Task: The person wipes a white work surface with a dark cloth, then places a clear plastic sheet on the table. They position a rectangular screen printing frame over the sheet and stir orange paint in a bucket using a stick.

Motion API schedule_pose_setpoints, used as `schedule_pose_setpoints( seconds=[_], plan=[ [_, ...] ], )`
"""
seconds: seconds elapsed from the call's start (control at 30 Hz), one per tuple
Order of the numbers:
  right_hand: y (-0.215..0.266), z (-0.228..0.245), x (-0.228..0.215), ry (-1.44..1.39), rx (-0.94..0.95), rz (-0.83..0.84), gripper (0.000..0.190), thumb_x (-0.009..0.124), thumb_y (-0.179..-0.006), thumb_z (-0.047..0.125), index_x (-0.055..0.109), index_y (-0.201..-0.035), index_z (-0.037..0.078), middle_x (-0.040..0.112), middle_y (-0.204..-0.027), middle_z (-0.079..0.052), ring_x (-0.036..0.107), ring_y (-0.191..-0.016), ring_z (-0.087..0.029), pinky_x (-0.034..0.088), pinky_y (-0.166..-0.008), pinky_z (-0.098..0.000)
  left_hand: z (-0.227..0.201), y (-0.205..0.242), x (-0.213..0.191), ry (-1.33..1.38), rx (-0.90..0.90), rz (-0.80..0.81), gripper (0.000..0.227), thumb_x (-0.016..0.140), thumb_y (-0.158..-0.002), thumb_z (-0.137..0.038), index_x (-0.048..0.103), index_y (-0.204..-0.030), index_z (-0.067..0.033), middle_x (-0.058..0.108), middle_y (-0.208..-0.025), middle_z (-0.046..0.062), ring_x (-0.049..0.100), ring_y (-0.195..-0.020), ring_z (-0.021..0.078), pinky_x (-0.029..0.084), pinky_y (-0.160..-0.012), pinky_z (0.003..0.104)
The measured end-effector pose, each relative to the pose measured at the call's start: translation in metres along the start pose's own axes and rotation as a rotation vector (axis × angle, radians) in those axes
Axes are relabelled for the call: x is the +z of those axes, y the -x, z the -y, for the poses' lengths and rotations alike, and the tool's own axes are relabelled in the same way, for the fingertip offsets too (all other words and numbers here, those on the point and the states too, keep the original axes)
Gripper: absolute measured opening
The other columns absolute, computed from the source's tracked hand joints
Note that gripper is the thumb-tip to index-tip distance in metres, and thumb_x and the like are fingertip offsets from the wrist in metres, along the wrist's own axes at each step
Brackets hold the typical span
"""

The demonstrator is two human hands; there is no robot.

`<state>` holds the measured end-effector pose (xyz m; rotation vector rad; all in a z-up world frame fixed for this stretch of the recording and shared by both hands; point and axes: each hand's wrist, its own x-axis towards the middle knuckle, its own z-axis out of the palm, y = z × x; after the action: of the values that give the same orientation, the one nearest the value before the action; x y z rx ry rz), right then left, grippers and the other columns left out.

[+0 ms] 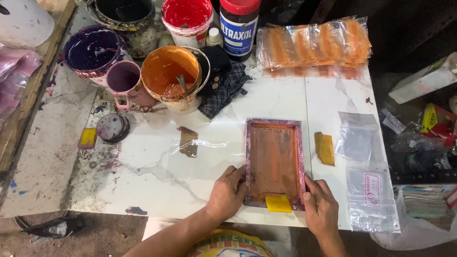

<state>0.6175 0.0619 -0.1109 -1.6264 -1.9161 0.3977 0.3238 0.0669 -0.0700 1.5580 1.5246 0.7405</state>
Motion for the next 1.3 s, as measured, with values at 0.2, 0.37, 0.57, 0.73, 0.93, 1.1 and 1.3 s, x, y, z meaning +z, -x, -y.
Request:
schedule_pose_setpoints(
  seconds=[0.2, 0.37, 0.57, 0.73, 0.93, 1.1, 1.3],
  plan=[
    [-0.002, 0.004, -0.001, -0.017, -0.011, 0.000, 0.066, 0.035, -0.102, 0.049, 0.063, -0.140, 0.003, 0.065, -0.103, -0.007, 0.066, -0.089, -0.021, 0.055, -0.071, -0.0381, 0.008, 0.001, 0.006, 0.002, 0.078, -0.057, 0.036, 0.053, -0.094, -0.011, 0.063, -0.127, -0.0017, 0.058, -0.093, 0.013, 0.062, -0.080, 0.0331, 0.057, -0.069, 0.045],
    [-0.002, 0.007, -0.002, -0.022, 0.006, -0.001, 0.056, 0.042, -0.102, 0.040, 0.064, -0.140, 0.006, 0.066, -0.104, -0.005, 0.066, -0.087, -0.020, 0.056, -0.070, -0.0377, 0.009, 0.001, 0.007, -0.014, 0.074, -0.064, 0.038, 0.054, -0.096, -0.012, 0.061, -0.131, -0.0013, 0.060, -0.096, 0.013, 0.064, -0.081, 0.0333, 0.060, -0.070, 0.045],
    [-0.002, 0.008, -0.003, -0.014, 0.013, 0.008, 0.059, 0.041, -0.101, 0.045, 0.064, -0.140, 0.007, 0.066, -0.105, -0.004, 0.066, -0.087, -0.019, 0.056, -0.068, -0.0381, 0.008, 0.001, 0.007, -0.018, 0.080, -0.067, 0.040, 0.054, -0.096, -0.011, 0.060, -0.134, -0.0001, 0.061, -0.098, 0.015, 0.064, -0.084, 0.0340, 0.060, -0.071, 0.045],
    [-0.003, 0.008, -0.001, 0.012, 0.014, 0.000, 0.058, 0.044, -0.100, 0.046, 0.065, -0.139, 0.008, 0.066, -0.103, -0.003, 0.065, -0.089, -0.018, 0.056, -0.067, -0.0382, 0.005, 0.001, 0.006, -0.031, 0.078, -0.062, 0.039, 0.054, -0.096, -0.011, 0.060, -0.134, -0.0004, 0.061, -0.100, 0.015, 0.065, -0.086, 0.0345, 0.062, -0.072, 0.046],
    [-0.003, 0.015, 0.000, 0.003, 0.004, -0.058, 0.050, 0.059, -0.097, 0.038, 0.070, -0.129, 0.000, 0.066, -0.098, -0.004, 0.066, -0.076, -0.016, 0.054, -0.064, -0.0336, 0.009, 0.002, 0.009, -0.063, 0.111, -0.083, 0.042, 0.057, -0.095, -0.010, 0.058, -0.136, 0.0014, 0.062, -0.104, 0.017, 0.067, -0.087, 0.0365, 0.063, -0.073, 0.045],
    [-0.004, 0.015, 0.000, 0.024, -0.004, -0.057, 0.050, 0.058, -0.097, 0.038, 0.070, -0.129, 0.001, 0.067, -0.100, -0.004, 0.067, -0.084, -0.018, 0.055, -0.067, -0.0357, 0.011, 0.001, 0.012, -0.042, 0.124, -0.112, 0.042, 0.057, -0.096, -0.010, 0.059, -0.136, 0.0027, 0.061, -0.100, 0.016, 0.066, -0.083, 0.0345, 0.062, -0.068, 0.045],
    [-0.005, 0.015, -0.001, 0.010, -0.011, -0.046, 0.052, 0.057, -0.098, 0.039, 0.069, -0.130, 0.001, 0.067, -0.099, -0.005, 0.068, -0.085, -0.019, 0.055, -0.069, -0.0360, 0.009, 0.001, 0.009, -0.042, 0.097, -0.082, 0.039, 0.056, -0.096, -0.011, 0.060, -0.133, 0.0000, 0.060, -0.098, 0.015, 0.065, -0.082, 0.0345, 0.061, -0.069, 0.045]
  ],
)
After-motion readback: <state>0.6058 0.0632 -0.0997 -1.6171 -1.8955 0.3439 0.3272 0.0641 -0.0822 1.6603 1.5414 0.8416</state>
